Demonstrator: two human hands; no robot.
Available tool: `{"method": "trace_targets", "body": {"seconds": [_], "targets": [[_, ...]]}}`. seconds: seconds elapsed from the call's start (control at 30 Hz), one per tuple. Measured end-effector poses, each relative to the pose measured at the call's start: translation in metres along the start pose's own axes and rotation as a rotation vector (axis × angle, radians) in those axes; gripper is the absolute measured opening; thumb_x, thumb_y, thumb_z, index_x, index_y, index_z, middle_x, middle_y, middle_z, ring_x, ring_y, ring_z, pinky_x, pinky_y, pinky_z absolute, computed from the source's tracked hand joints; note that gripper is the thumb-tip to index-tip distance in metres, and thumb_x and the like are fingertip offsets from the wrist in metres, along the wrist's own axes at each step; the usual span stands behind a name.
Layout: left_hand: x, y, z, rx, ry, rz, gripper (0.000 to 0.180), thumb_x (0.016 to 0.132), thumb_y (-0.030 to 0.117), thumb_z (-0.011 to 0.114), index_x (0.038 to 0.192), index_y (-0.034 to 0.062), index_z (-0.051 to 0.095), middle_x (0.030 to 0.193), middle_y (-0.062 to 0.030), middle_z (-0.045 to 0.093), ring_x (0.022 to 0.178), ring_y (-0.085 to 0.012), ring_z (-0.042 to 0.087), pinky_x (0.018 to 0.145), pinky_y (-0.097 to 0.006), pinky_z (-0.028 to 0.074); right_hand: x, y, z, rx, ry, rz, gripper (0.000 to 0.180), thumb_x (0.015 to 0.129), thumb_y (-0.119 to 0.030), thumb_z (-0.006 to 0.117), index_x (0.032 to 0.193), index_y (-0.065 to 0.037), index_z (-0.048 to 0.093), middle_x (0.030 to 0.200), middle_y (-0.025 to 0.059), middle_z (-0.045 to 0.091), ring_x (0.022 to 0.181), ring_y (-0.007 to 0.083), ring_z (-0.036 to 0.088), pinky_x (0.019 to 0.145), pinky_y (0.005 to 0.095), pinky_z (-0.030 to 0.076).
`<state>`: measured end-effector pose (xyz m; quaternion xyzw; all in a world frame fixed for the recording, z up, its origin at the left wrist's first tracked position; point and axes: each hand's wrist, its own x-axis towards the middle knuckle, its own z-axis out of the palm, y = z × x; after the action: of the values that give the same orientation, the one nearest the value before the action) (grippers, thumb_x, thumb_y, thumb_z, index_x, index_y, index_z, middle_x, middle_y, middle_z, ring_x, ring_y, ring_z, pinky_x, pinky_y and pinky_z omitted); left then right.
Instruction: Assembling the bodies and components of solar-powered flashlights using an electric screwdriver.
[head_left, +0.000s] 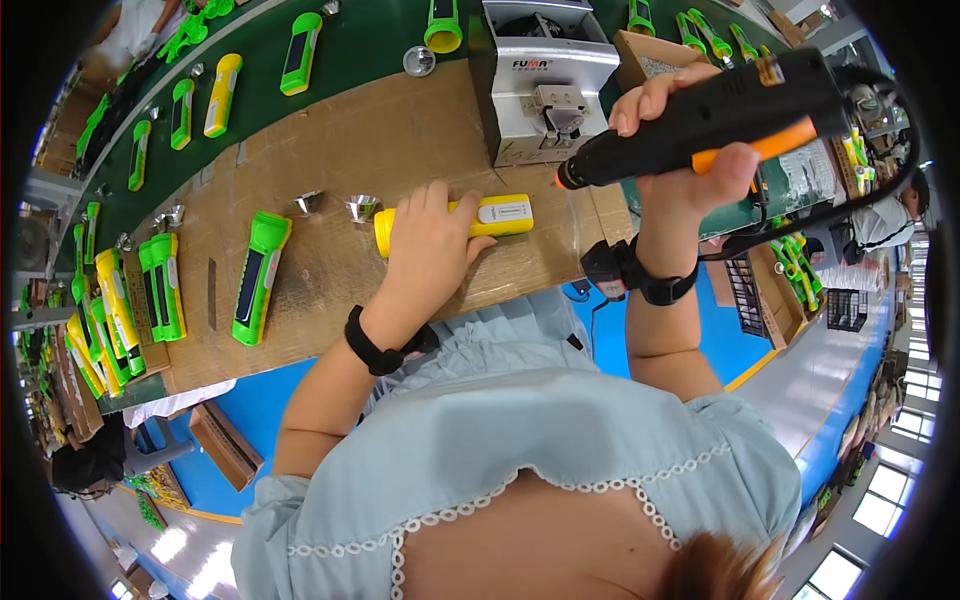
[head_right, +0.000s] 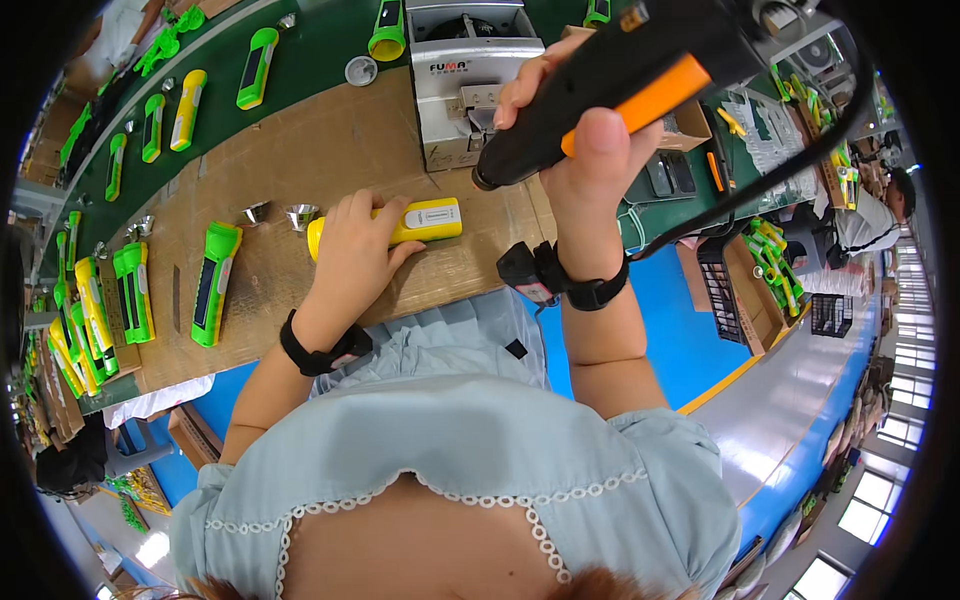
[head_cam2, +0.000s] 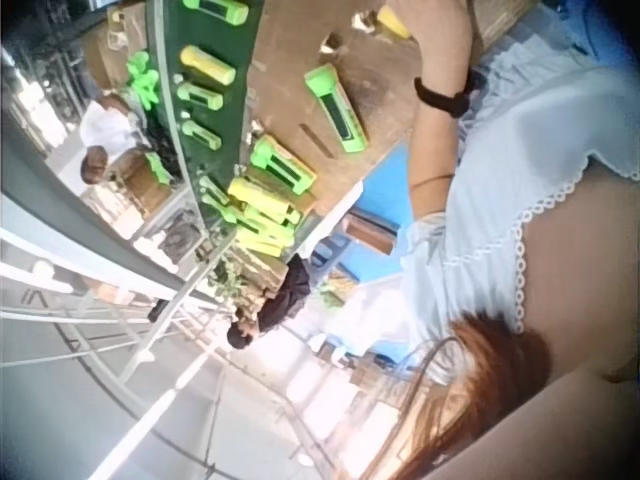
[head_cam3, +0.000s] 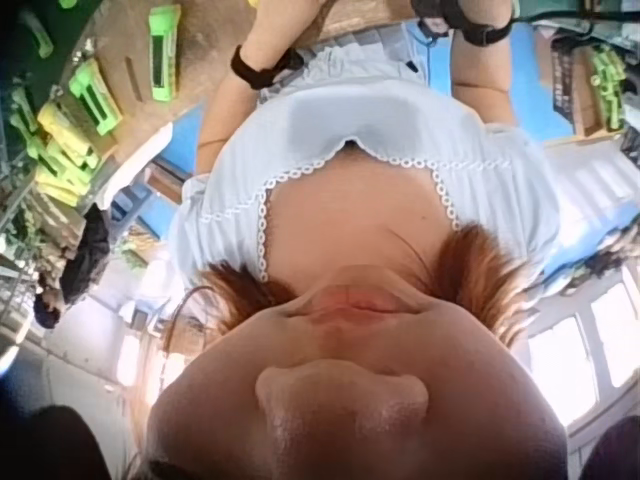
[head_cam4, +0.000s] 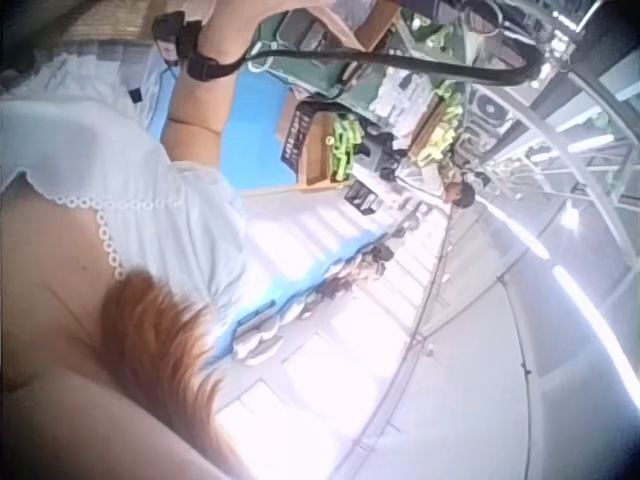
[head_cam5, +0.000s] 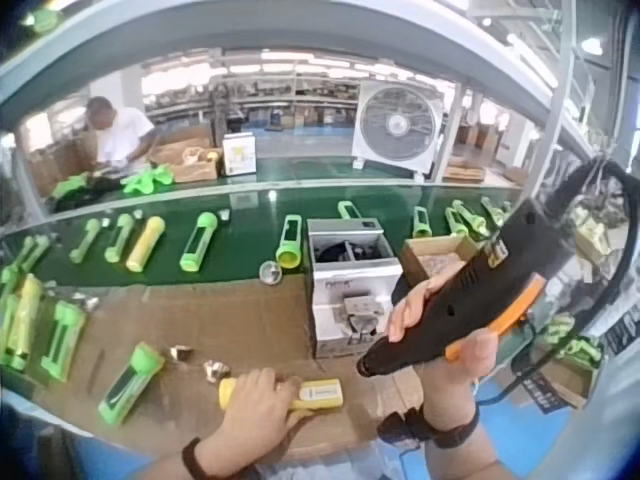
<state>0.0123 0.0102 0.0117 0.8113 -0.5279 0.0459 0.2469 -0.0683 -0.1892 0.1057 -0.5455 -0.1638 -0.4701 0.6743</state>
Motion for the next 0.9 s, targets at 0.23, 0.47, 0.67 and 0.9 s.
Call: {"method": "trace_targets", "body": {"seconds": [0.23,0.47,0.67,0.9], "targets": [[-0.001,0.005,-0.002,-0.013,-0.016,-0.009,0.044,0.065,0.022,0.076,0.103,0.005,0.061,0.099,-0.0123,0.054,0.09,-0.0318,0.053,0.078,-0.04,0.042,0.026,0.013,-0.012,-0.296,0.155,-0.14,0.066,0.076,-0.059,0.063,0.101,0.001,0.049,0.077,0.0141,0.056,0.063,0.025,0.058,0.061,0.0364,0.05],[0.016,-0.016,-0.039,-0.215,-0.56,0.183,0.035,0.077,0.022,0.065,0.104,0.0011,0.06,0.098,-0.0151,0.058,0.09,-0.034,0.056,0.08,-0.041,0.045,0.035,0.025,-0.008,-0.284,0.031,-0.142,0.045,0.081,-0.036,0.066,0.095,0.004,0.051,0.073,0.013,0.054,0.064,0.0236,0.057,0.054,0.0338,0.05],[0.017,-0.025,-0.008,-0.043,-0.08,-0.009,0.015,0.084,0.018,0.057,0.09,0.0046,0.06,0.082,-0.014,0.056,0.083,-0.0334,0.056,0.072,-0.042,0.045,0.007,-0.003,0.007,-0.287,0.039,0.207,0.069,0.074,-0.066,0.054,0.099,-0.003,0.048,0.076,0.0111,0.052,0.063,0.0227,0.053,0.06,0.034,0.046],[0.022,-0.025,0.012,0.055,-0.029,-0.023,0.016,0.088,0.02,0.052,0.085,0.0047,0.055,0.079,-0.0133,0.054,0.075,-0.0314,0.056,0.065,-0.042,0.047,-0.035,-0.014,0.023,-0.284,0.005,0.273,0.083,0.068,-0.079,0.05,0.105,-0.005,0.042,0.08,0.0099,0.05,0.065,0.0229,0.054,0.063,0.0372,0.046]]}}
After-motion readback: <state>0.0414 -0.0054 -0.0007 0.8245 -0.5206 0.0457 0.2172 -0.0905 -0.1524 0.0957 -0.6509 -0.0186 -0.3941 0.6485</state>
